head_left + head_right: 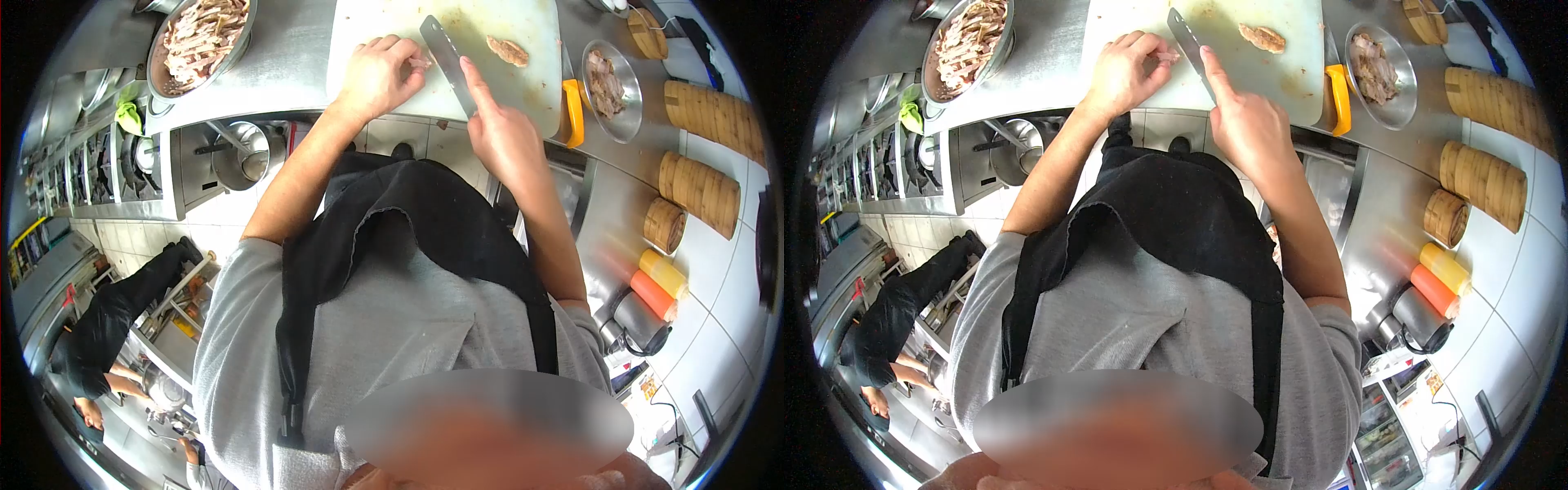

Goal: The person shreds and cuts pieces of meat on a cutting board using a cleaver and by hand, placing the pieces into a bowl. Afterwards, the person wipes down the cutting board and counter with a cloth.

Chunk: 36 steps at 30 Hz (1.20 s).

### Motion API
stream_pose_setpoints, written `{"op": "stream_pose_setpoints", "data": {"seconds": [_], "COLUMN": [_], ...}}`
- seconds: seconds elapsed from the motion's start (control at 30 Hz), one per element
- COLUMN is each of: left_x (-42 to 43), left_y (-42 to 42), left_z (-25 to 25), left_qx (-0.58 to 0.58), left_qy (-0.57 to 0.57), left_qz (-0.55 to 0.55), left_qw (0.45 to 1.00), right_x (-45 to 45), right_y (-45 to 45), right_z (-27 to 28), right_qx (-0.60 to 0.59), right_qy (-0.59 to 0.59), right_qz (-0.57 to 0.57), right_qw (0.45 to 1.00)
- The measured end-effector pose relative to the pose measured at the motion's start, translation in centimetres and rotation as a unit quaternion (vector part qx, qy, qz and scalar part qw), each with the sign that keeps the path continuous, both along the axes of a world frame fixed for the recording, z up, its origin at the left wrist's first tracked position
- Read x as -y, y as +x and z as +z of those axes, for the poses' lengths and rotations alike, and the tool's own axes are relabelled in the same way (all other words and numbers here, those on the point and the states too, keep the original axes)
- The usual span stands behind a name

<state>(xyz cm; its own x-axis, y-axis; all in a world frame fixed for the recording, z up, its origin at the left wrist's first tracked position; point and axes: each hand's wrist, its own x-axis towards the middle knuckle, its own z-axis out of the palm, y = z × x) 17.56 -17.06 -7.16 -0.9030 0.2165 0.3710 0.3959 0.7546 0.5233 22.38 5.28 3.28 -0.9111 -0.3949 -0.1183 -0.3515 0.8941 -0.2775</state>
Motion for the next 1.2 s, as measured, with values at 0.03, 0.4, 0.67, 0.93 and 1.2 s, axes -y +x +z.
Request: {"op": "stream_pose_setpoints", "data": {"seconds": [0.03,0.4,0.67,0.93,1.2], "left_x": [0.1,0.2,0.4,0.9,0.7], "left_y": [-0.1,0.2,0.4,0.7,0.7], "left_z": [-0.2,0.0,-0.2,-0.4,-0.4], "left_qx": [-0.009,-0.008,-0.033,-0.037,-0.071], "left_qy": [-0.001,-0.009,0.0,0.046,0.032], "left_qz": [-0.002,-0.006,-0.007,-0.018,-0.018], "left_qw": [1.0,1.0,0.999,0.998,0.997], "right_x": [-0.1,0.0,0.7,0.2,1.5], "right_y": [0.3,0.5,0.2,0.5,-1.4], "right_z": [0.5,0.2,-1.7,0.2,-1.9], "right_qx": [0.022,0.0,0.026,0.023,0.034], "right_qy": [0.008,-0.003,-0.005,0.0,-0.036], "right_qz": [-0.01,0.0,0.018,0.011,0.007], "right_qw": [1.0,1.0,0.999,1.0,0.999]}}
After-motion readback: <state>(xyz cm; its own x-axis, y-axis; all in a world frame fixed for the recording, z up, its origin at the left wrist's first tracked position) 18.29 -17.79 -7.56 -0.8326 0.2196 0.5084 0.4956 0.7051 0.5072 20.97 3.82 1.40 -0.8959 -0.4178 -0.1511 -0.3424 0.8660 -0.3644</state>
